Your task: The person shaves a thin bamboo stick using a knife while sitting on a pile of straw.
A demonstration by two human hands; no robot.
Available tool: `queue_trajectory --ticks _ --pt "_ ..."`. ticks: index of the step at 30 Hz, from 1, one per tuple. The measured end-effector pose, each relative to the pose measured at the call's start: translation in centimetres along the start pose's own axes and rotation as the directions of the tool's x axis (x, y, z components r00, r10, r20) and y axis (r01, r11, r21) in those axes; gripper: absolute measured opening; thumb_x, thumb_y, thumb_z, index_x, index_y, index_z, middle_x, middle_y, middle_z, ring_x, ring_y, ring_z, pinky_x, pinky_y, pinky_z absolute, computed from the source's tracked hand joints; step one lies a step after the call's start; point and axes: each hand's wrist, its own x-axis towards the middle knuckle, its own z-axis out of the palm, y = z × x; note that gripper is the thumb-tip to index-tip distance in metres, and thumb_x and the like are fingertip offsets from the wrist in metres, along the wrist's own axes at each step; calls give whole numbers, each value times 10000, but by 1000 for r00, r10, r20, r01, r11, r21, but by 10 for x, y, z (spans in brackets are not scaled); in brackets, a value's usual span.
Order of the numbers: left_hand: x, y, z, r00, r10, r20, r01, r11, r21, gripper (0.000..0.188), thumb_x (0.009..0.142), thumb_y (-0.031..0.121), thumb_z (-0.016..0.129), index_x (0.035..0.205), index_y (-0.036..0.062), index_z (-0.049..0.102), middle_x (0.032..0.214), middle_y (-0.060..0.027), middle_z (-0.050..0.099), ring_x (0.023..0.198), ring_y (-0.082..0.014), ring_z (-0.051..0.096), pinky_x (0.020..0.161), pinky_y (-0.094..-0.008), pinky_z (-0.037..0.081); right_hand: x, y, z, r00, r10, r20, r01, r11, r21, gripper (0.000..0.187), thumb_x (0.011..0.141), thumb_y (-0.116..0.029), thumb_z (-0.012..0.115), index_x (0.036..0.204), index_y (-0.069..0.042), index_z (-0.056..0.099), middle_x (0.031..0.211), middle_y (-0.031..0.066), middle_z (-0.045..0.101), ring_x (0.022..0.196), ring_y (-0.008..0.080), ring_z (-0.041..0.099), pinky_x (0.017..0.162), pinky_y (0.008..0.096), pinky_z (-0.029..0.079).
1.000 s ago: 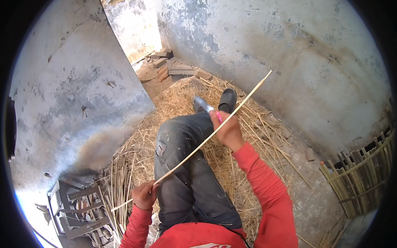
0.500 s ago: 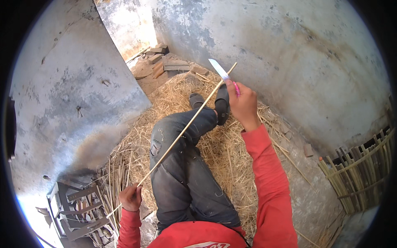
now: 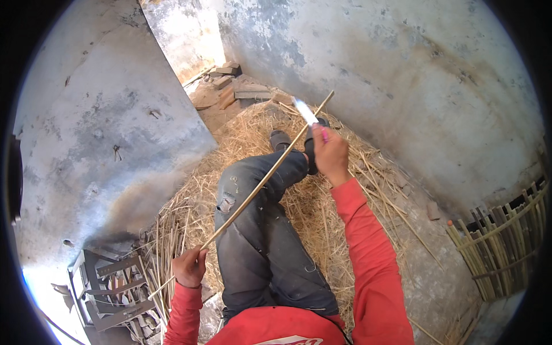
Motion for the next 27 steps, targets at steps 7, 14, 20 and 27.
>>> queue_trajectory --ticks 7,14,20,27 --pt "45 58 15 999 -48 7 49 998 -30 147 868 118 832 973 48 757 702 -119 664 533 -312 613 500 -400 450 -75 -43 22 946 -156 284 139 987 76 421 1053 -392 618 860 -33 724 579 192 579 484 376 572 467 448 409" --pt "52 64 21 995 -99 -32 96 991 -92 154 913 252 803 899 125 717 675 -85 615 513 -328 597 477 -443 437 -68 -50 21 974 -54 219 18 987 161 459 1057 -362 629 743 -28 644 538 179 525 443 344 501 455 434 383" --pt "58 73 16 994 -105 20 105 994 -36 131 886 146 822 917 36 758 689 -135 645 542 -309 607 516 -402 452 -87 -56 25 953 -114 281 91 991 97 467 1049 -363 641 712 -41 623 535 191 526 456 391 524 448 451 389" --pt "49 68 19 978 -201 50 205 970 -127 144 903 166 812 943 35 770 681 -136 636 529 -290 589 515 -384 441 -114 -67 24 926 -109 361 46 983 178 446 1042 -365 650 740 -37 627 548 185 531 465 359 536 466 449 406"
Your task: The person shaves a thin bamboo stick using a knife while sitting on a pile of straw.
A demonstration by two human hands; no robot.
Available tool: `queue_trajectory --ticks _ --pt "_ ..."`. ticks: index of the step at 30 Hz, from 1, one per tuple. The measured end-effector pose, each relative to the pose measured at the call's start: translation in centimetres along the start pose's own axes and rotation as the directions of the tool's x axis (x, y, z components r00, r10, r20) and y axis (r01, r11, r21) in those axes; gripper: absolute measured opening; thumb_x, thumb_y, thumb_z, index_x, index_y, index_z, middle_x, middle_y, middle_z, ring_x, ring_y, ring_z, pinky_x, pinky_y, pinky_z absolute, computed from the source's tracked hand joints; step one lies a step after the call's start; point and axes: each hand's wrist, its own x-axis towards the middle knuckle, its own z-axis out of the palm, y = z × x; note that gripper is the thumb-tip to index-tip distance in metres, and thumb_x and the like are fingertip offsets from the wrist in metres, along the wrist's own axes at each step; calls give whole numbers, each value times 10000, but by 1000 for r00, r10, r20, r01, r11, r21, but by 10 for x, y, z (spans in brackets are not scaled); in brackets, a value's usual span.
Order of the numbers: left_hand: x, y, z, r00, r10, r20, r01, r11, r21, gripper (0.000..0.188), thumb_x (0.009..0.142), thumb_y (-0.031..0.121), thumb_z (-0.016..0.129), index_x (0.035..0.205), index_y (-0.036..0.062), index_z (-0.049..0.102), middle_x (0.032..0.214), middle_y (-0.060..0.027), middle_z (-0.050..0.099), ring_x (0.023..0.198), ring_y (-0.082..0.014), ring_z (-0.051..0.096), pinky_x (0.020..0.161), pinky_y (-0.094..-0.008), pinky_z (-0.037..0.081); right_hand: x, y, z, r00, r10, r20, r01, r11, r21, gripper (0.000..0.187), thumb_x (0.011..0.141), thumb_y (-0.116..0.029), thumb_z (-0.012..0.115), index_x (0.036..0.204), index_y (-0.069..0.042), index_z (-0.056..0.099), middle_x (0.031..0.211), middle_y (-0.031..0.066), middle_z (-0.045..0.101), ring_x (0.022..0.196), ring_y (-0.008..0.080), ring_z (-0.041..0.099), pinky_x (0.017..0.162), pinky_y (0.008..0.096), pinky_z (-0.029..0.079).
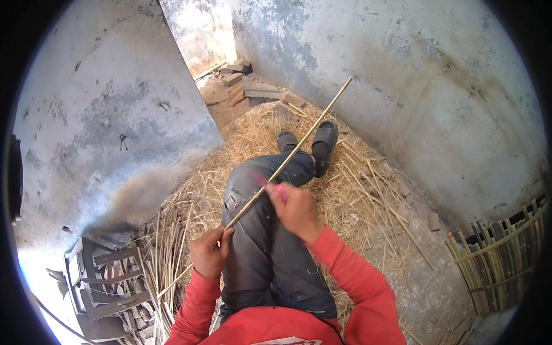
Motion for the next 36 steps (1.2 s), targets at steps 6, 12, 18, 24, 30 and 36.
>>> queue_trajectory --ticks 6,12,18,24,30,36 --pt "-3 -3 -6 999 -31 -13 31 998 -53 136 935 151 780 994 30 792 682 -137 653 531 -253 594 525 -365 440 39 23 -36 971 88 -220 -67 992 103 493 1092 -385 558 772 -16 621 578 92 504 527 177 467 516 364 370" --pt "-14 -10 -5 965 -259 52 261 903 -343 192 983 161 745 1013 -26 775 785 -94 739 644 -105 621 604 -287 473 39 21 -66 959 123 -254 -82 983 167 420 1079 -328 584 833 0 677 637 62 584 611 135 547 582 320 422" --pt "-17 -19 -7 921 -342 187 390 805 -447 187 987 171 747 1027 -11 748 668 -19 662 596 -56 563 552 -246 423 15 -10 -50 994 73 -78 -67 995 79 340 990 -327 709 833 -27 679 646 87 611 606 190 608 563 339 445" --pt "-16 -20 -2 887 -362 286 460 657 -597 172 1002 140 732 1068 -14 699 675 35 627 592 -24 520 553 -213 385 -19 -31 -13 993 -58 99 60 998 -22 326 988 -334 710 846 -47 650 647 164 617 578 321 663 528 416 473" --pt "-16 -24 -7 852 -354 386 522 622 -583 144 1017 120 708 1038 -19 679 733 28 644 629 -23 535 584 -205 408 -29 -27 -4 966 -127 225 170 969 -180 453 982 -456 683 755 -65 649 607 178 628 560 393 657 512 489 499" --pt "-19 -22 -7 824 -376 425 567 550 -613 151 998 116 736 992 -33 716 717 48 644 619 -2 510 565 -185 378 -24 -9 -1 950 -212 228 266 933 -242 491 969 -484 681 692 -79 643 578 162 616 529 374 649 495 480 502"
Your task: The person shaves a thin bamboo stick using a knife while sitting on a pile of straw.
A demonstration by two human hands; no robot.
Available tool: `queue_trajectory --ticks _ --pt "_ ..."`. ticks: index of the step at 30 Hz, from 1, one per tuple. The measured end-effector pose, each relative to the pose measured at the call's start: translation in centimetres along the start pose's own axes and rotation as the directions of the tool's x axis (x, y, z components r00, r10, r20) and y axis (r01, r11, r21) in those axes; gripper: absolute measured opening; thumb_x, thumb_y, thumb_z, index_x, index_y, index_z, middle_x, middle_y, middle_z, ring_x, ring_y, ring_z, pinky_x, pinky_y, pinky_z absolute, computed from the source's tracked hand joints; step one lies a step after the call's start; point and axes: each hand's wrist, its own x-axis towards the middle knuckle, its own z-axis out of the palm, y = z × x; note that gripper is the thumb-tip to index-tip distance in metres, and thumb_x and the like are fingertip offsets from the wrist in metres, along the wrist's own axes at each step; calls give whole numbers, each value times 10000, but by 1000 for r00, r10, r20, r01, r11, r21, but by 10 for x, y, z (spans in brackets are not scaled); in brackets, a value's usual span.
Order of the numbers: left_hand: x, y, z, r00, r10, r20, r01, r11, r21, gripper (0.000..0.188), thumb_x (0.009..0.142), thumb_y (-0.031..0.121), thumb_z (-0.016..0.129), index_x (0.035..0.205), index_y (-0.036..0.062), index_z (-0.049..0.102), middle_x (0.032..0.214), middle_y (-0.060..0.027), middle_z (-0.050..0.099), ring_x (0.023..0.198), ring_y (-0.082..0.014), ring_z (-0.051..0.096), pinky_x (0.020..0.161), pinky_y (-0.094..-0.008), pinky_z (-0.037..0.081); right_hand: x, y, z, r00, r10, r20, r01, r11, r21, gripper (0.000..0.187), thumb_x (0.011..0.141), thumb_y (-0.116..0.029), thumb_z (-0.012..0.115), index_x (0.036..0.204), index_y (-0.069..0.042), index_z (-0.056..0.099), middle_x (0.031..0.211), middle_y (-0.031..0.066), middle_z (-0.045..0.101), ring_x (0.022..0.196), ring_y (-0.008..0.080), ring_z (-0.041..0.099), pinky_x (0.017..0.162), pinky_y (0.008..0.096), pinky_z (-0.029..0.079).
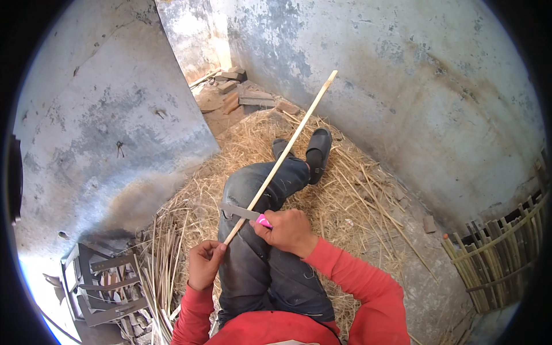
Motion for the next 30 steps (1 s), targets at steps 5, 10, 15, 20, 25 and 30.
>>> queue_trajectory --ticks 5,10,15,20,25,30 --pt "-1 -9 -6 1000 -6 10 6 999 47 174 1001 131 737 943 -30 711 738 45 645 632 -14 522 577 -197 392 19 29 -7 995 -5 -102 0 999 -54 496 974 -503 661 708 -84 659 563 162 614 530 377 654 505 487 520" --pt "-7 -15 -25 998 -37 52 31 993 113 201 1003 156 738 934 -31 711 730 50 635 614 -7 496 557 -199 366 62 78 -59 931 273 -241 -258 962 89 500 1000 -462 659 712 -55 675 565 183 607 508 377 627 484 472 472" --pt "-13 -16 -25 999 -23 37 21 999 46 209 992 154 755 913 -36 726 696 78 596 612 8 459 542 -200 342 59 65 -58 963 225 -150 -215 973 80 503 1005 -467 648 728 -49 691 587 183 621 514 373 635 491 471 478" --pt "-13 -20 -18 999 -10 46 10 1000 11 201 998 149 749 915 -33 723 710 80 597 618 6 460 546 -200 341 5 -3 -10 994 -16 105 13 999 29 554 964 -590 637 737 -90 708 608 172 647 555 384 674 506 481 525" --pt "-26 -22 -39 992 -114 58 115 993 -12 204 1003 137 738 882 -24 703 715 69 597 637 -2 472 555 -205 346 31 28 -16 990 37 -137 -40 999 -16 563 997 -567 611 704 -93 690 592 160 647 501 370 643 456 454 488" --pt "-51 -26 -73 978 -206 34 204 978 35 235 991 173 756 865 -15 692 645 59 580 547 -9 446 492 -207 308 80 119 -84 890 347 -295 -356 934 27 561 1029 -490 599 703 -43 693 599 216 616 508 399 610 485 474 445"
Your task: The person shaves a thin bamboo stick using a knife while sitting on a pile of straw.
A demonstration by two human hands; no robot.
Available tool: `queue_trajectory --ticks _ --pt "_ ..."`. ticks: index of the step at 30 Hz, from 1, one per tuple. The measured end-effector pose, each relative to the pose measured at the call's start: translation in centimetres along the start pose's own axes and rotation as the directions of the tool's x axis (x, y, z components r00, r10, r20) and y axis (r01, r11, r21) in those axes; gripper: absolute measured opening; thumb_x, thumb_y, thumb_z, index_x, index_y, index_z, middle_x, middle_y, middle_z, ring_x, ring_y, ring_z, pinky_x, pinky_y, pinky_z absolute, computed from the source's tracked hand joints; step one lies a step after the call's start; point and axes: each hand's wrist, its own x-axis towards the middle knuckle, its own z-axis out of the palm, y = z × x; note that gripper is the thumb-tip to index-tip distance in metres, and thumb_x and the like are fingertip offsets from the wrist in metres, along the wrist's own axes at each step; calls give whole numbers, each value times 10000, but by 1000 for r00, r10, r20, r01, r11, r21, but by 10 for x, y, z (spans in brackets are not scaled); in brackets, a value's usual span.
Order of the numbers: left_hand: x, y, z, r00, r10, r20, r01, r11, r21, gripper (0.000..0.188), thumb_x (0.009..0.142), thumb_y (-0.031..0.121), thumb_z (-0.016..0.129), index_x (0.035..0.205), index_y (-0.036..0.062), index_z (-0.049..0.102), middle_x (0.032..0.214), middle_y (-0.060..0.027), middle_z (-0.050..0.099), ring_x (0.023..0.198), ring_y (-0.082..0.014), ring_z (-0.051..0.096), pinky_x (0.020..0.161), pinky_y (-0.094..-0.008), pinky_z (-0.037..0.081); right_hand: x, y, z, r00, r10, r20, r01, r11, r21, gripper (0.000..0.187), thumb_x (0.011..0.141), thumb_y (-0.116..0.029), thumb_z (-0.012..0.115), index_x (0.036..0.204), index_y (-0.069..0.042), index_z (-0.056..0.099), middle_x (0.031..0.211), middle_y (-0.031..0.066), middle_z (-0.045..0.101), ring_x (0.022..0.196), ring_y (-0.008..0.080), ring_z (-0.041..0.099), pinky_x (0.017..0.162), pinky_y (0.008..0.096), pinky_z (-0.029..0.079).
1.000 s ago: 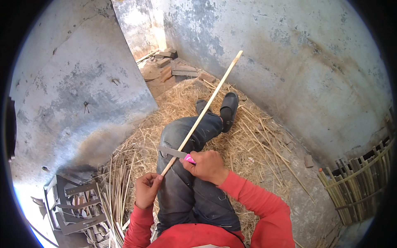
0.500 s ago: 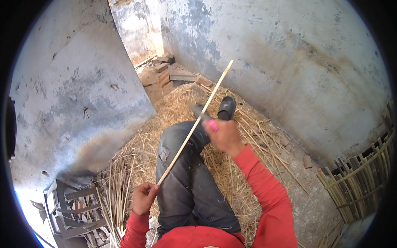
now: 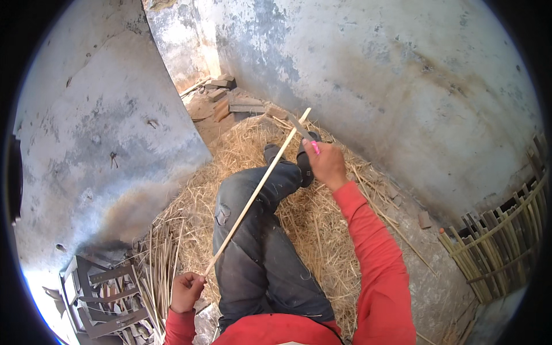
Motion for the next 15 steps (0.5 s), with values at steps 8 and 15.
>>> queue_trajectory --ticks 8,15 --pt "2 -1 -1 1000 -9 27 9 1000 -8 204 1007 161 731 919 -23 717 643 48 594 530 -13 443 478 -216 303 1 -25 1 976 -212 57 214 976 -35 551 1016 -512 601 726 -53 700 598 213 607 534 409 620 498 492 452" --pt "4 -1 -2 999 20 42 -21 999 31 198 1015 149 719 914 -22 708 685 52 605 585 -6 461 520 -211 322 -113 -71 39 835 -349 425 354 933 71 574 968 -601 624 701 -96 683 576 192 631 538 394 666 513 505 537"
